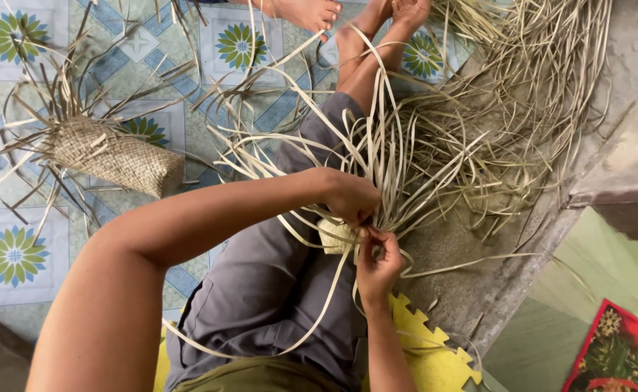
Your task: Weaving thin bamboo strips into a basket-like structure while sitting on the floor.
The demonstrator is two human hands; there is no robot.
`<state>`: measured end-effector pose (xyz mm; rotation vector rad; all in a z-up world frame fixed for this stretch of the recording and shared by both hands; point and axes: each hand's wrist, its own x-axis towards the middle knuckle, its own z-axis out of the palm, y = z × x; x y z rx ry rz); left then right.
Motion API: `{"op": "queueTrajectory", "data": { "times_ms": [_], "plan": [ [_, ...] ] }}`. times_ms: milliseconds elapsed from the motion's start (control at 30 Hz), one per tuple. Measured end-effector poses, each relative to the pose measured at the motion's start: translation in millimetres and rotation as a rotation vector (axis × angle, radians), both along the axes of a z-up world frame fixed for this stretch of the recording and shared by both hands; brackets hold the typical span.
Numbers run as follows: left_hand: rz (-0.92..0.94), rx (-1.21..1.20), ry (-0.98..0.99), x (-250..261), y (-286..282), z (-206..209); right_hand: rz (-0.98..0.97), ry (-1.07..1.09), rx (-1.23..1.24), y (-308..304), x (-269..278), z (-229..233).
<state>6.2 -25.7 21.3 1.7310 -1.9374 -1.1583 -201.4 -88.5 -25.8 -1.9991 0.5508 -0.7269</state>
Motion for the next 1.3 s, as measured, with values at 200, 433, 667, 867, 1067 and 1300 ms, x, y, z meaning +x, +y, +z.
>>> {"op": "queueTrajectory", "data": {
  "times_ms": [200,433,667,867,1067,1300],
  "plan": [
    [0.056,-0.028,0.005,-6.9,-7.8,-40.7,-0.015,-0.023,0.123,-0.3,1.9,-3.1],
    [0.047,-0.01,-0.012,-5.3,6.9,-33.1,-0.334,-0.08,0.393,-204.3,-47.0,-15.0],
    [0.006,0.119,-0.005,-4.6,13.6,-17.3,-0.922,-0.675,0.548,-330.1,-168.1,32.3],
    [0.053,0.1,-0.031,-9.3,13.5,-11.2,0.046,-0.062,0.117,-96.7,-27.0,92.0],
    [0.129,-0.071,-0.175,-19.7,28.0,4.7,0.318,0.536,0.206,-40.1,32.2,39.5],
    [0.12,-0.079,-0.139,-16.0,29.9,-4.5,0.38,0.566,0.13,-29.2,32.2,49.7]
  ]
}}
